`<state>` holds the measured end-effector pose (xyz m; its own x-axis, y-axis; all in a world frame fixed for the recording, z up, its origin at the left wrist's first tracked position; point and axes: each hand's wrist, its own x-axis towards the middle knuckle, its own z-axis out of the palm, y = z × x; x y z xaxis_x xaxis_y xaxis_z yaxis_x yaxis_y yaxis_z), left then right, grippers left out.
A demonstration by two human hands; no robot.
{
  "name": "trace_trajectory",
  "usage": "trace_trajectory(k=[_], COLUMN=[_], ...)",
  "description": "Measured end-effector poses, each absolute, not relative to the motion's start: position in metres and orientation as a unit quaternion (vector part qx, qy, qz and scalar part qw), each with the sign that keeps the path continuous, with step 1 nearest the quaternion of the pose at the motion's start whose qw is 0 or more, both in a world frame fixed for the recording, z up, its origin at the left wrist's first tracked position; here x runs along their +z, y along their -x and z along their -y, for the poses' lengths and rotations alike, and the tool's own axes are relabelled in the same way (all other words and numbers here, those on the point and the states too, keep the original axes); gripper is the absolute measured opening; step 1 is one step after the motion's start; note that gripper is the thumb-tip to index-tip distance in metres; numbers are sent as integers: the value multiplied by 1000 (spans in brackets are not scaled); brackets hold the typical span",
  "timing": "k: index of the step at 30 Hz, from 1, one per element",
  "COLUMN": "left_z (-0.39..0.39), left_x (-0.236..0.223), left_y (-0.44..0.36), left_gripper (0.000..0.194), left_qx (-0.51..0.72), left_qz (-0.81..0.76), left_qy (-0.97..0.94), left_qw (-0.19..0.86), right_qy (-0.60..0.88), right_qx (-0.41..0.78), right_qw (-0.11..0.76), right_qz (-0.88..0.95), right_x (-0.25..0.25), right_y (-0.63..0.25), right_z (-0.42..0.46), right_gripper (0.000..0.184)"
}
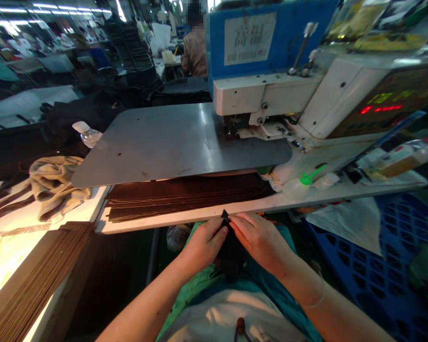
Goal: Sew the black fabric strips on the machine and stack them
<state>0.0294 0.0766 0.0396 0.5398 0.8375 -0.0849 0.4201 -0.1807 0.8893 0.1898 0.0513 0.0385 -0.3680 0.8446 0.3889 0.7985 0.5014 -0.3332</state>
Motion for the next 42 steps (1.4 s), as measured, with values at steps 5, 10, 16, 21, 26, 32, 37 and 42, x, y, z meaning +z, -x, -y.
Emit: trace_trajectory(k=[5, 10, 16, 21, 26, 32, 37, 42], left_z=[-76, -75, -78, -74, -61, -54, -60, -68], left_x=[36, 34, 37, 35, 29, 34, 54, 77], left_y=[-30, -25, -13, -12, -15, -13, 1, 36], left_gripper=[16, 15, 16, 15, 16, 16, 18, 21], left_qx=[195, 172, 99, 114, 144, 124, 163, 266], left_qz=[-433, -377, -282, -321, -390, -364, -317, -353], left_qy=[-780, -831, -884, -866, -844, -869, -868, -819], left_qw=[408, 372, 359, 367, 338, 311, 346, 367], right_qy=[509, 504, 484, 487, 516, 502, 468, 459], right_qx=[74, 173, 285, 325, 365, 432, 456, 527], right_qw=[250, 293, 299, 311, 328, 329, 256, 118], right_qz=[820, 794, 772, 749, 702, 673, 712, 705], right_x=[33, 29, 21, 20, 12, -2, 13, -3], right_y=[-190, -194, -197, -200, -198, -200, -209, -218], right_z=[-55, -58, -52, -46, -36, -27, -34, -27], right_gripper=[16, 15, 16, 16, 27, 33, 22, 17])
